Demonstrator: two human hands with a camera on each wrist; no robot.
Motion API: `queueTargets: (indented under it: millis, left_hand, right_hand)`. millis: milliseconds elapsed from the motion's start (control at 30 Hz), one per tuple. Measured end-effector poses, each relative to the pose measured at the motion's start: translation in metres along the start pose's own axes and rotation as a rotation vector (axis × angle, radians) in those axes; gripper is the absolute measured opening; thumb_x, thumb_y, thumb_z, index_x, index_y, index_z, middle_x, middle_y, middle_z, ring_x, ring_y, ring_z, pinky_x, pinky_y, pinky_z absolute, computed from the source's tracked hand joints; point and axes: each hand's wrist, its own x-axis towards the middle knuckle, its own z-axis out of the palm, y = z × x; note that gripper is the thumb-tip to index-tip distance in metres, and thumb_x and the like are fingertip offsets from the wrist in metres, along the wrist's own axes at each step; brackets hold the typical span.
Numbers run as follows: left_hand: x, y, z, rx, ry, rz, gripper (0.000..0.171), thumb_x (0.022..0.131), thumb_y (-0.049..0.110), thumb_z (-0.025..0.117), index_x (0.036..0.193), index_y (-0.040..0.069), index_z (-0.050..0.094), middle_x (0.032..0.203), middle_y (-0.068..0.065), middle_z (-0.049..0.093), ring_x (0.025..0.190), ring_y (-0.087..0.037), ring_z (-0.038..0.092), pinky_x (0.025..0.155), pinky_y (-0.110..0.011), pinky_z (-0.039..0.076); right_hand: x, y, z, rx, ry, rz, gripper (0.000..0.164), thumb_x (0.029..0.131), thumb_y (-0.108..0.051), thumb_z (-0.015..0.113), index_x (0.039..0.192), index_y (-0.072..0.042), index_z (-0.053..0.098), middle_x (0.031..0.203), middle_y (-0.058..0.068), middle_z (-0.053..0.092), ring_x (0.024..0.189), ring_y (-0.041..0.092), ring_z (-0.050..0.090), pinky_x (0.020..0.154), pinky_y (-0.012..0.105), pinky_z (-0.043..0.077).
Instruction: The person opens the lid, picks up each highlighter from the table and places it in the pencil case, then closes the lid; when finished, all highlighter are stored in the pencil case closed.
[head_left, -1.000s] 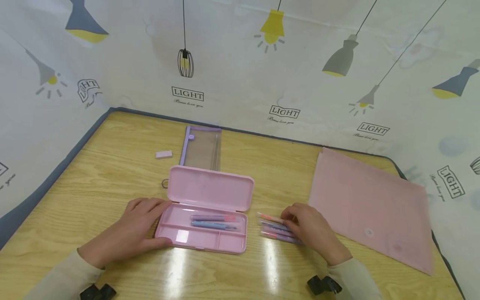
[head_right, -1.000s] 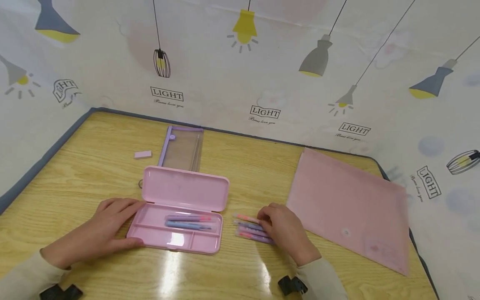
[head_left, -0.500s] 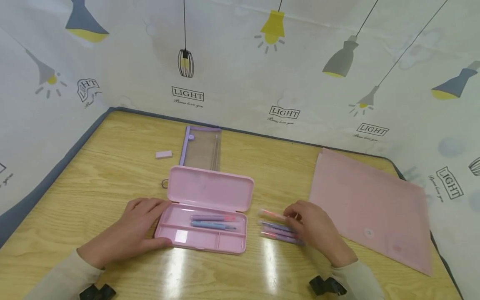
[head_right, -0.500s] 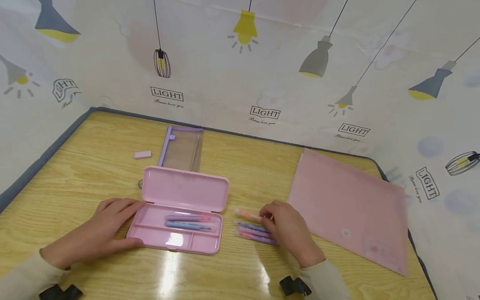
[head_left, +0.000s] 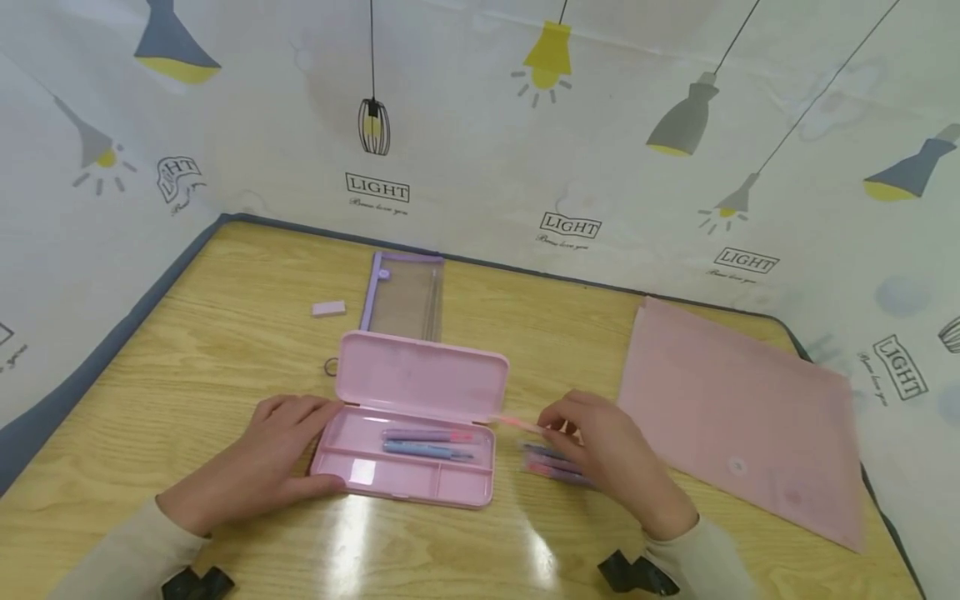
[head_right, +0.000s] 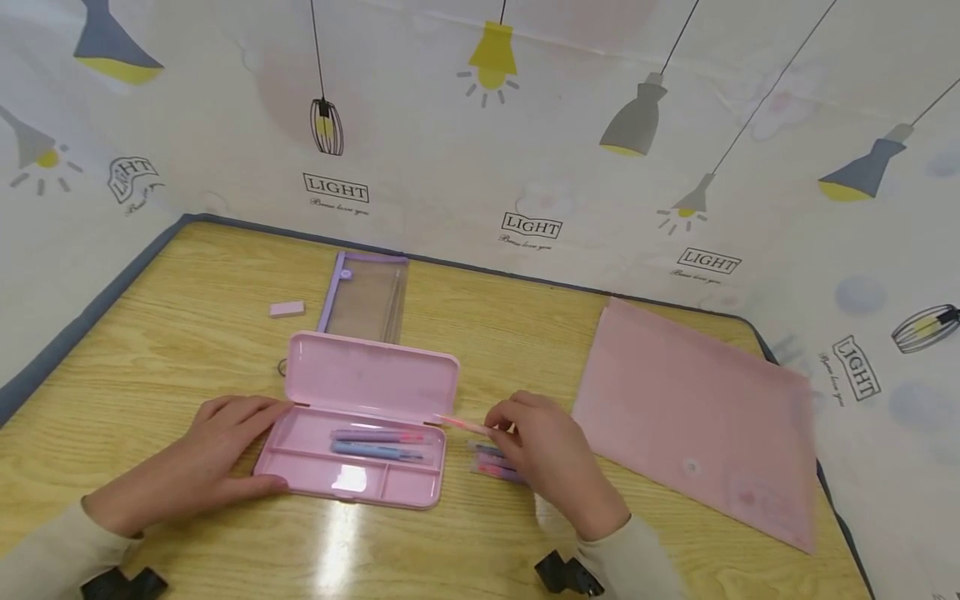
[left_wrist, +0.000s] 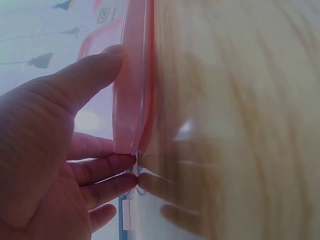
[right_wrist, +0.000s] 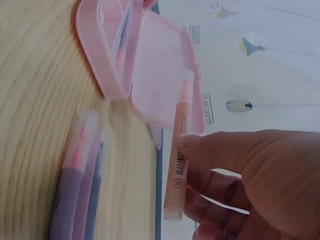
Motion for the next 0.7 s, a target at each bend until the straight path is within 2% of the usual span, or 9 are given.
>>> queueTargets:
  millis: [233, 433, 700]
  left_hand:
    - [0.000, 0.000, -0.001, -0.001, -0.008, -0.005, 0.084, 0.080, 0.058, 0.074, 0.140, 0.003, 0.050, 0.130, -0.011, 0.058, 0.118, -0.030, 0.051, 0.104, -0.053, 0.027]
    - [0.001, 0.000, -0.002, 0.009, -0.004, 0.007, 0.084, 0.079, 0.057, 0.075, 0.139, 0.003, 0.050, 0.130, -0.012, 0.058, 0.118, -0.030, 0.051, 0.105, -0.053, 0.027]
    - [0.002, 0.002, -0.002, 0.007, -0.005, 0.003, 0.085, 0.078, 0.058, 0.075, 0.138, 0.002, 0.051, 0.129, -0.013, 0.059, 0.116, -0.031, 0.052, 0.104, -0.054, 0.029]
  right_hand:
    - [0.018, -0.024, 0.016, 0.012, -0.054, -0.051, 0.005, 0.089, -0.019, 0.072, 0.094, -0.017, 0.073, 0.083, -0.011, 0.061, 0.075, 0.003, 0.057, 0.066, 0.019, 0.049]
    - [0.032, -0.042, 0.032, -0.008, -0.063, -0.163, 0.005, 0.089, -0.017, 0.072, 0.094, -0.015, 0.072, 0.086, -0.006, 0.063, 0.080, 0.007, 0.059, 0.072, 0.023, 0.052]
    - [0.042, -0.058, 0.048, -0.067, -0.089, -0.191, 0.007, 0.091, -0.022, 0.070, 0.094, -0.016, 0.072, 0.087, -0.007, 0.061, 0.082, 0.008, 0.057, 0.074, 0.025, 0.053]
